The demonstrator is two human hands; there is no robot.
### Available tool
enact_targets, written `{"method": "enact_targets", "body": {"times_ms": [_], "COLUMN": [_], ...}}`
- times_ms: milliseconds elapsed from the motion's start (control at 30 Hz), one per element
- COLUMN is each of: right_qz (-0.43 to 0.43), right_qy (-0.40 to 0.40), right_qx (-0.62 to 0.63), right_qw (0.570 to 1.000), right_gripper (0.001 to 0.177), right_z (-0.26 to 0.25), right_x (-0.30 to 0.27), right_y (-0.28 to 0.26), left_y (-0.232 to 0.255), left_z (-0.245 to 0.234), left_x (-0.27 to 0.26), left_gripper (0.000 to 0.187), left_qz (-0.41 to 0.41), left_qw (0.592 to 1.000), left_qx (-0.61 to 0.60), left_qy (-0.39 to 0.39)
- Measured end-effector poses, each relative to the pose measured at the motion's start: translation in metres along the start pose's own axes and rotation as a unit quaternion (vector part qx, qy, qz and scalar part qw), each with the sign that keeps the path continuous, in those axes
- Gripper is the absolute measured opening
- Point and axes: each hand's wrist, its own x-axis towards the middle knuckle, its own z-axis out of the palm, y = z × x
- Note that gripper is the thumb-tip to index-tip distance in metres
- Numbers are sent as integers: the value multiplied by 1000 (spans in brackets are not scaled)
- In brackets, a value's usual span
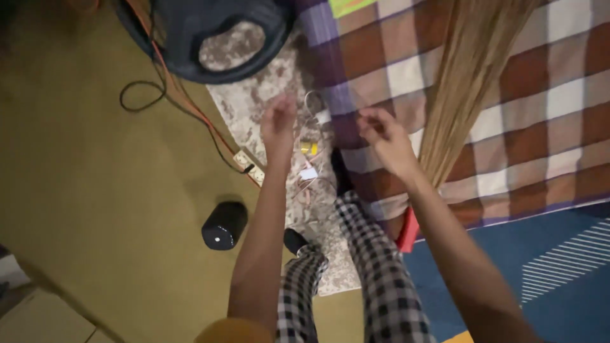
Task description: Fold a sarong and place it on a shelf, then tidy up various items and a blanket using a broom.
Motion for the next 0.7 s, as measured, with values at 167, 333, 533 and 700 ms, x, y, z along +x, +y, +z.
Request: {"method": "enact_targets", "body": {"times_ms": [167,333,533,700], "right_qz": [-54,-79,-83,-49], "right_qy": [-36,-56,8,5], "right_qx": [-104,-260,-426,-433], "right_qw": [992,961,901,900], "right_gripper": [29,35,51,61], "right_z": [89,162,212,210], "right_x": [17,36,52,43], "right_y": [85,212,277,234], "left_y": [-32,-76,-109,-79], "left_z": [-73,-121,-152,-132], "left_x": [-74,-119,-136,-132], "left_gripper": [35,33,34,36], "left_qz": [-25,-75,-108,-113], "left_qw": [999,996,992,993], "left_qx": [-34,-10,-48,-30], "left_qy": [16,44,51,31]}}
